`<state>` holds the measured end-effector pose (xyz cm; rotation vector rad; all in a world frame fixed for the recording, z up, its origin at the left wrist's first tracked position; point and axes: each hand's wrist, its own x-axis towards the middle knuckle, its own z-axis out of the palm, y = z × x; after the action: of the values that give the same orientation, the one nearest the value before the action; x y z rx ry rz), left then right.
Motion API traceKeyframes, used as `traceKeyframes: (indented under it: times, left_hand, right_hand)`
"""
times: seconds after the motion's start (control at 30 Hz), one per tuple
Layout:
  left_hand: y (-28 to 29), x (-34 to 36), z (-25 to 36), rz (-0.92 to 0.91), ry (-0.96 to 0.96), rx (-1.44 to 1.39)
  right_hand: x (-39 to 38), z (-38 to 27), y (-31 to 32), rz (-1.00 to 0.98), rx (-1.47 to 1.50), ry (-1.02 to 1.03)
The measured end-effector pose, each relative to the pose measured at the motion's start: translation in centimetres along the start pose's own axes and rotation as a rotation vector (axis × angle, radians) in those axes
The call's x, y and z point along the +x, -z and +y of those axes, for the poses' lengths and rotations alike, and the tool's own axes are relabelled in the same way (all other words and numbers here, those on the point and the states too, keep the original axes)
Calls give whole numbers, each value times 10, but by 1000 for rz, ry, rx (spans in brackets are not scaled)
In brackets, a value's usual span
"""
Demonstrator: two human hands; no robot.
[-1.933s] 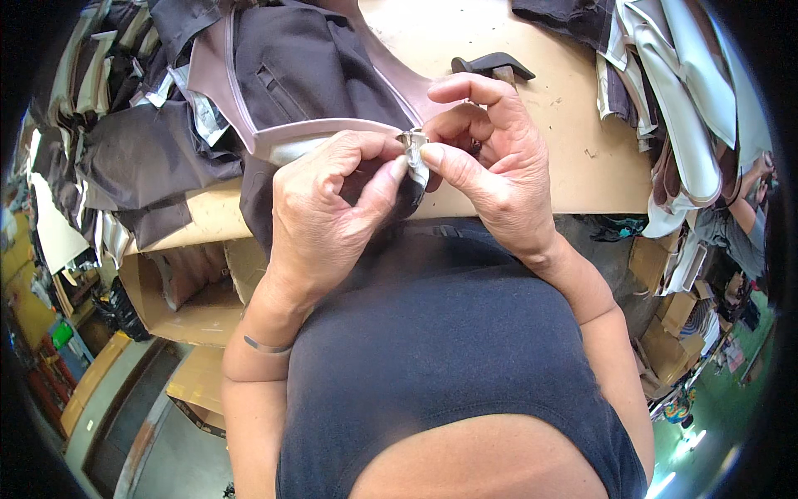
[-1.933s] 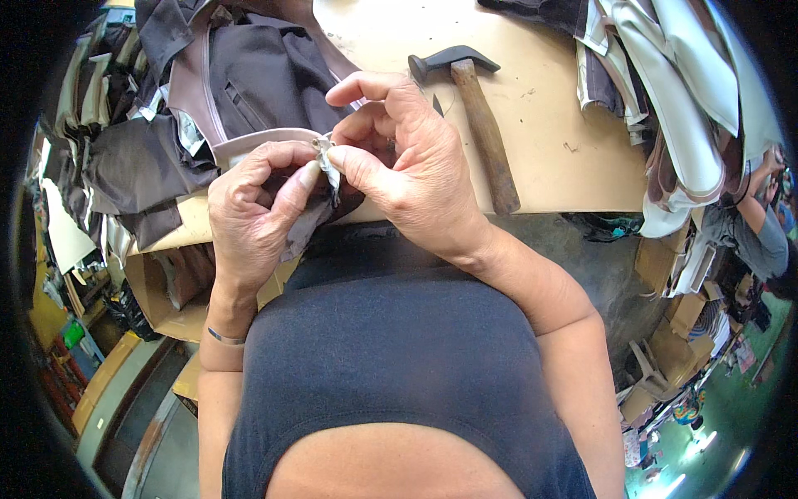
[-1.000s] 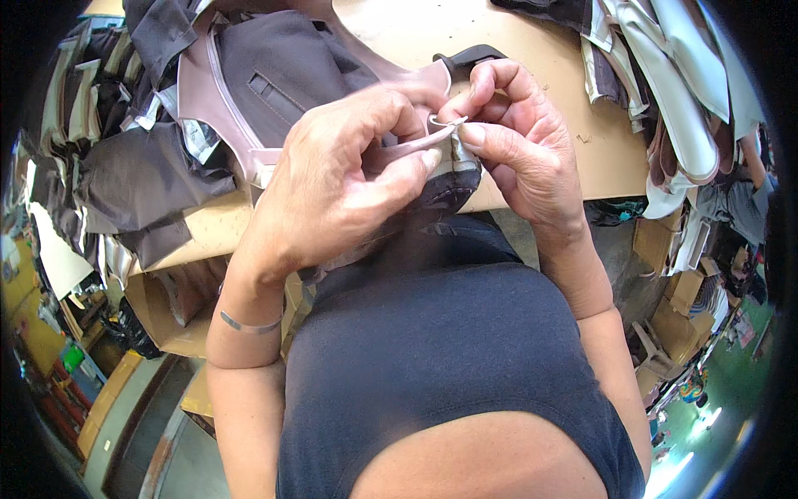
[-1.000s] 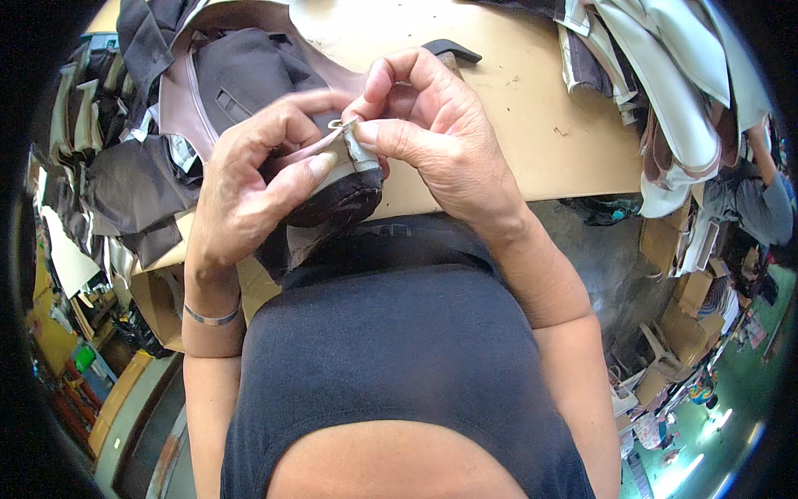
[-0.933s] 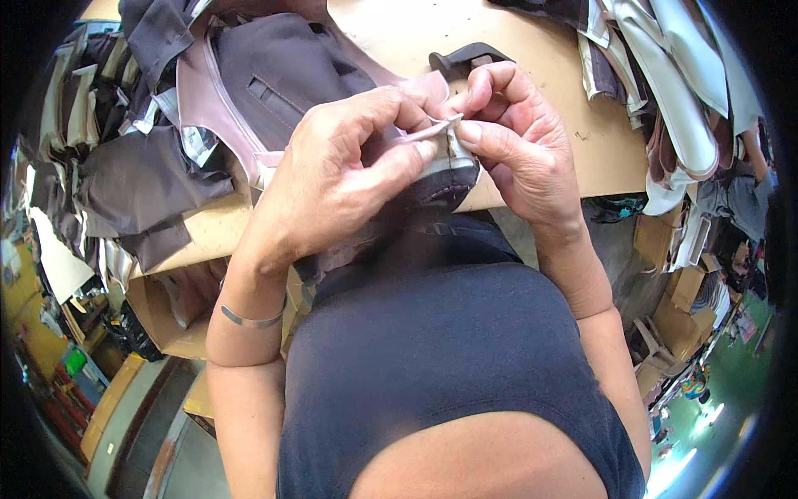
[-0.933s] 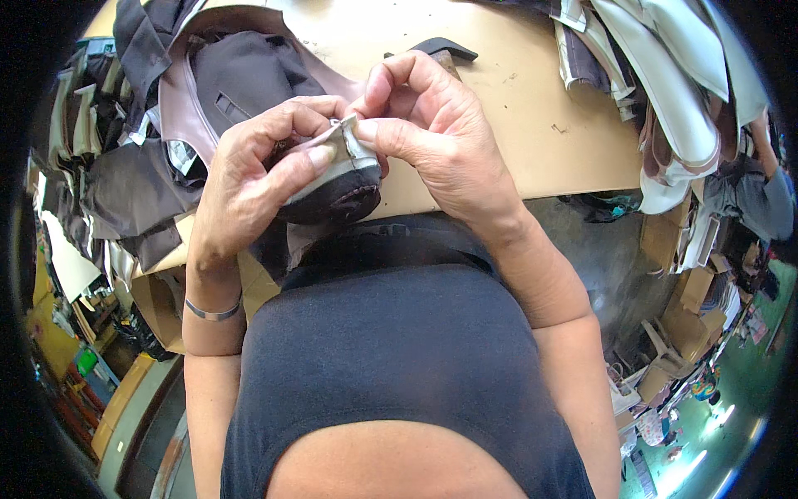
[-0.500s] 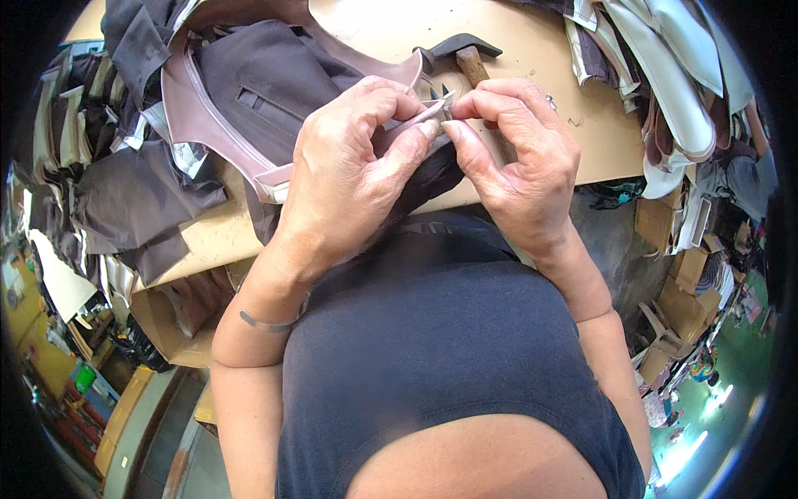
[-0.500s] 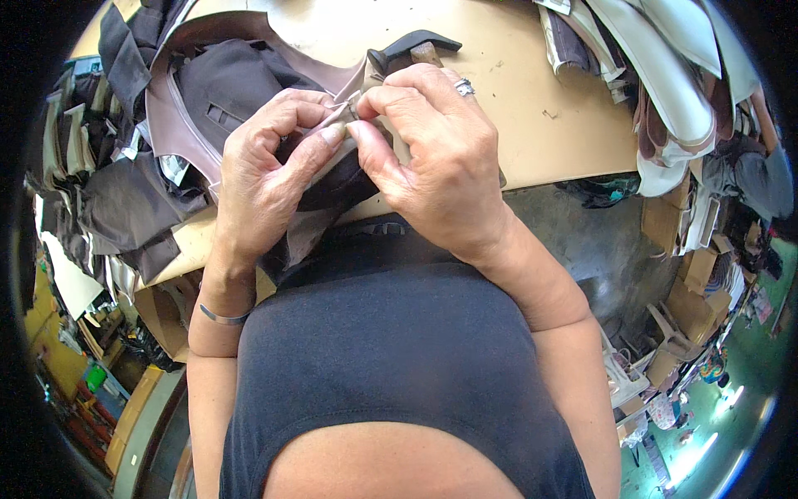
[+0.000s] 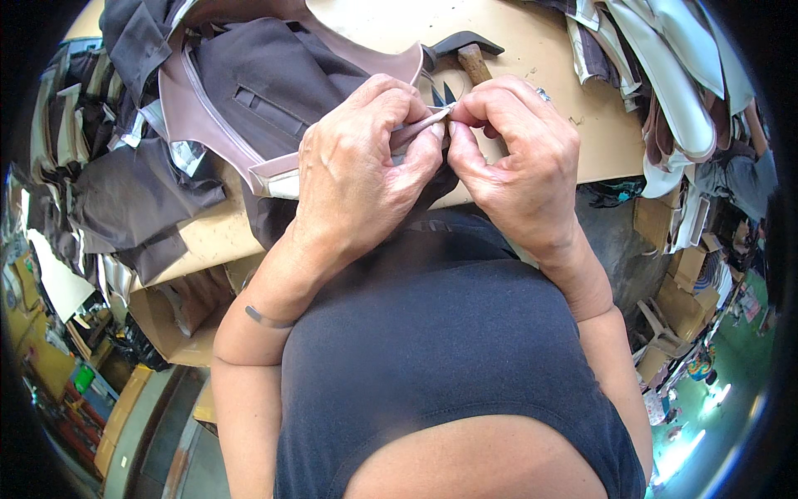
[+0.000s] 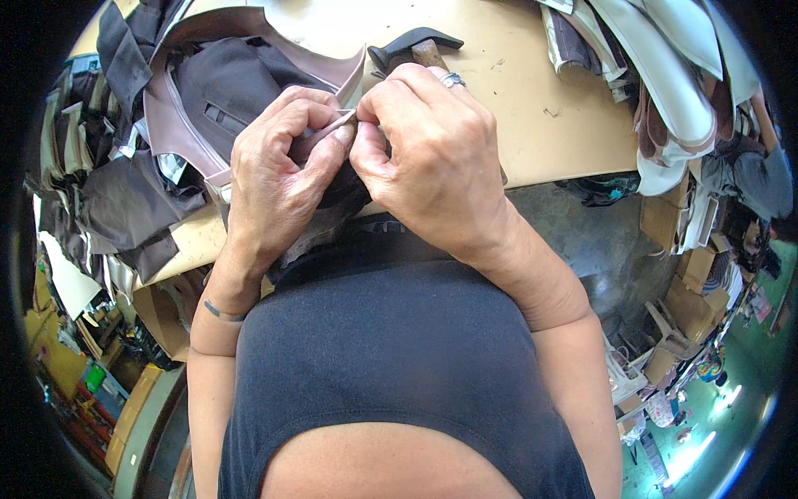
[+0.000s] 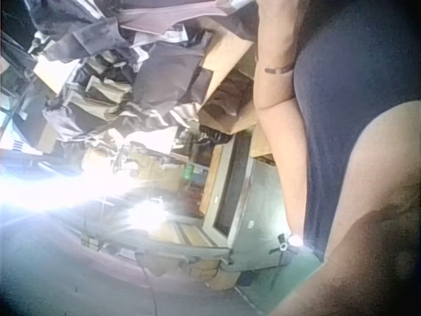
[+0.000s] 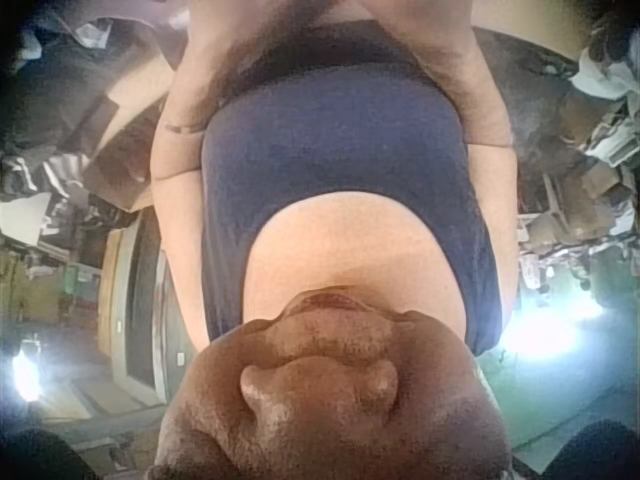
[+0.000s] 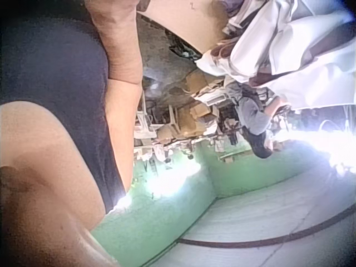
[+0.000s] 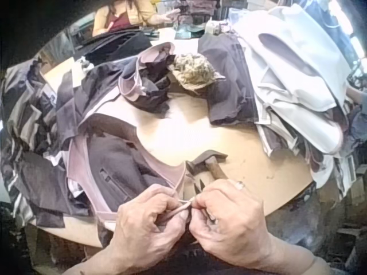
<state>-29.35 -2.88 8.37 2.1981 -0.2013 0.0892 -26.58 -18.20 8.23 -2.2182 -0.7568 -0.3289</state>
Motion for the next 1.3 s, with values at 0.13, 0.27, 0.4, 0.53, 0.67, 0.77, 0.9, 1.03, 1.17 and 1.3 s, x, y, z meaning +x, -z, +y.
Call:
traceKeyframes:
  times: [0.13,0.27,0.4,0.53,0.67,0.77,0.9,1.03,1.17,1.3]
  left_hand:
    - [-1,-1,-4,-4,49,-93]
    - [-1,-1,-10,18,164,-346]
    - [2,-1,-11,-23,312,-554]
    - [0,-3,-16,-37,361,-682]
    - [3,-4,-17,-18,229,-339]
    - [8,-6,-15,-55,155,-159]
    - [1,-5,-11,-58,170,-135]
    - [-1,-8,-17,-20,133,-230]
    - [4,-9,-15,-38,270,-443]
    - [13,-8,-16,-93,374,-701]
  right_hand:
    - [0,2,-3,-8,56,9]
    - [0,10,-13,90,88,158]
    - [0,15,-18,136,65,309]
    - [0,20,-21,119,112,326]
    - [0,14,-17,7,302,39]
    - [2,8,-12,-84,394,-175]
    - [5,5,-4,-172,302,-225]
    - [8,0,-6,-188,214,-133]
    - [6,1,-15,-103,144,50]
    - [6,3,-23,16,147,221]
